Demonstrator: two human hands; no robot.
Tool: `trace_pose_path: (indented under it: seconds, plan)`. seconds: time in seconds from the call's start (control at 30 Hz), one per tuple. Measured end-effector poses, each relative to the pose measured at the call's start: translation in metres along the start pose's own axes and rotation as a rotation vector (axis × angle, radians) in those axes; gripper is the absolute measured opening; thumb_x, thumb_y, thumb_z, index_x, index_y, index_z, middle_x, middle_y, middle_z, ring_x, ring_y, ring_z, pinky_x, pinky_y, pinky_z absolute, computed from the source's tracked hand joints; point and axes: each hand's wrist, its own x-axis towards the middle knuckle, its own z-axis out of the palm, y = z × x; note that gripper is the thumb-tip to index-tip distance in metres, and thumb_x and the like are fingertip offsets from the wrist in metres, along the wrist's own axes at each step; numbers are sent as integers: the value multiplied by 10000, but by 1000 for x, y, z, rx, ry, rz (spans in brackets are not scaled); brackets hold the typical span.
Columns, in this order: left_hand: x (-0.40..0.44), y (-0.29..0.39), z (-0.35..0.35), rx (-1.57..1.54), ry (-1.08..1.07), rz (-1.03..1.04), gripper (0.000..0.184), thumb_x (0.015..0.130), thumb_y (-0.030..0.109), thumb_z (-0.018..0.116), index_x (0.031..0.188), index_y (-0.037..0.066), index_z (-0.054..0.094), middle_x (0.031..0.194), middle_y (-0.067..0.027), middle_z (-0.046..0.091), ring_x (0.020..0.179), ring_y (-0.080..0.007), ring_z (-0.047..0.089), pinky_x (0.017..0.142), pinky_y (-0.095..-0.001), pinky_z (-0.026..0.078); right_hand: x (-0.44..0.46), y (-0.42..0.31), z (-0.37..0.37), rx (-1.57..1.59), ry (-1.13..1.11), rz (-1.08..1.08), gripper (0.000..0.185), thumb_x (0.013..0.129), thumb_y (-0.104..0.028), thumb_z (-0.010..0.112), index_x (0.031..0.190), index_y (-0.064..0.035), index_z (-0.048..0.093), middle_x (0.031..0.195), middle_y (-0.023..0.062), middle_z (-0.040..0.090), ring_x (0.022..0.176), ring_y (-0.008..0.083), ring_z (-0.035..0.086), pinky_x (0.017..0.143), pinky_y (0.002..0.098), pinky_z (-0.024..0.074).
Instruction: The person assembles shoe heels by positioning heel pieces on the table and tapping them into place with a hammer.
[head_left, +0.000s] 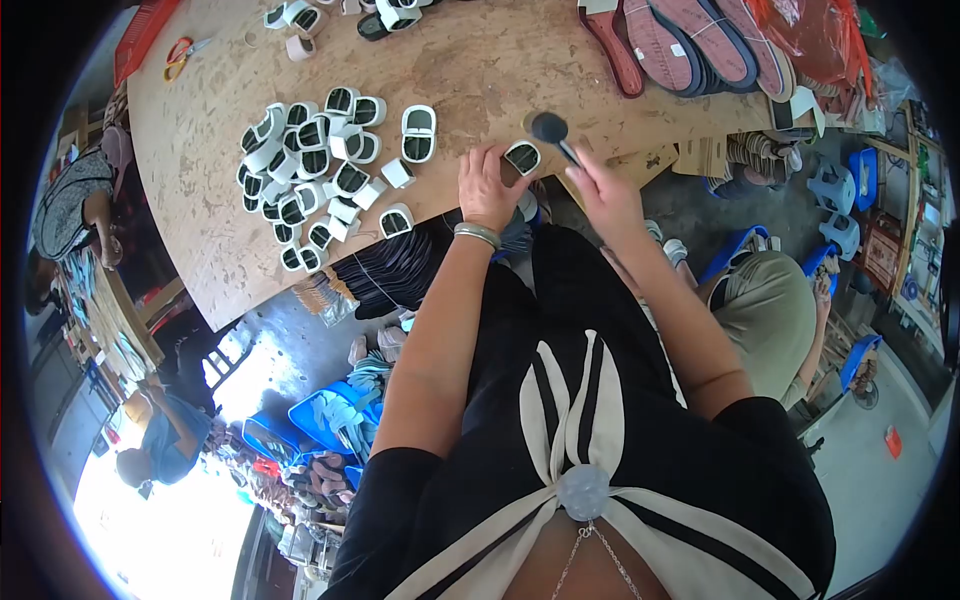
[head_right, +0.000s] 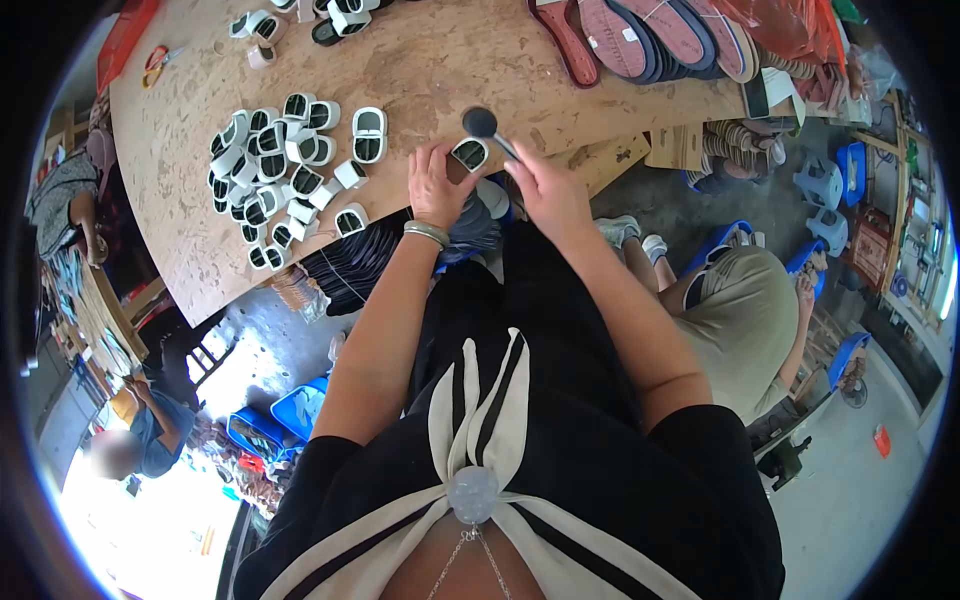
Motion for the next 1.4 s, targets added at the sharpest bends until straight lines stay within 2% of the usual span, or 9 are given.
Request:
trace_pose_path:
  seconds: [0.27, 0.47, 0.57, 0.67, 0.77, 0.9, 1.0, 1.23, 1.4]
  plan:
    - [-3, -1, 2, 2, 18, 2, 502, 644, 253, 858, 1041, 77, 606, 1055, -120, 580, 977, -346, 551, 875, -450, 452, -26, -11, 13, 58, 120, 67, 347, 962, -293, 575, 1278, -151, 583, 848, 169, 675, 767, 357, 665, 637, 431, 510]
    - [2, -2, 2, 25, -3, -7, 504, 655, 231, 839, 1078, 81, 610, 1093, -114, 561, 1031, -334, 524, 914, -424, 447, -33, -3, 15, -165, -43, 135, 300, 958, -259, 584, 1236, -148, 616, 854, 156, 678, 770, 325, 675, 651, 404, 516]
    - [-2, -4, 3, 29, -3, -9, 512, 650, 237, 846, 1077, 74, 615, 1091, -120, 567, 1034, -337, 530, 906, -430, 451, -46, -8, 24, 24, 174, 51, 307, 960, -289, 581, 1240, -169, 619, 856, 161, 678, 767, 329, 674, 660, 421, 515]
    - [-2, 2, 2, 29, -17, -22, 496, 667, 238, 834, 1080, 69, 616, 1099, -119, 562, 1045, -332, 519, 928, -420, 444, -46, 1, 20, -190, -44, 165, 318, 954, -267, 592, 1251, -155, 614, 874, 171, 674, 753, 330, 664, 649, 395, 509]
    - [-4, 2, -1, 19, -36, -41, 531, 672, 244, 828, 1130, 79, 616, 1113, -120, 567, 1054, -336, 525, 927, -428, 451, -46, 6, 19, 115, -19, 289, 357, 963, -234, 591, 1303, -125, 592, 745, 101, 651, 619, 228, 614, 580, 305, 464]
    - [12, 8, -26, 82, -304, 52, 505, 728, 245, 775, 1194, 131, 617, 1161, -90, 567, 1087, -320, 530, 936, -431, 460, -43, 12, 8, 581, 129, 472, 400, 980, -200, 589, 1362, -85, 559, 668, -93, 379, 578, 7, 357, 508, 189, 306]
    - [37, 3, -50, 251, -517, 90, 538, 753, 235, 738, 1268, 180, 590, 1190, -77, 570, 1116, -319, 538, 934, -446, 468, -37, 29, -2, 590, 103, 480, 397, 992, -190, 566, 1376, -93, 541, 617, -85, 388, 511, 3, 351, 438, 184, 271]
    - [9, 28, -26, 245, -136, -204, 777, 733, 395, 766, 1374, 91, 450, 1231, -137, 533, 1174, -329, 498, 989, -437, 429, -45, 25, 7, 615, 29, 448, 394, 977, -176, 590, 1357, -76, 561, 680, -80, 407, 576, 15, 380, 509, 191, 320]
    - [23, 28, -21, 210, -256, -197, 588, 740, 351, 782, 1252, 153, 570, 1258, -118, 515, 1147, -331, 507, 964, -430, 448, -51, 22, 14, 546, -12, 441, 399, 988, -202, 577, 1372, -99, 550, 647, -72, 409, 538, 15, 378, 467, 190, 303]
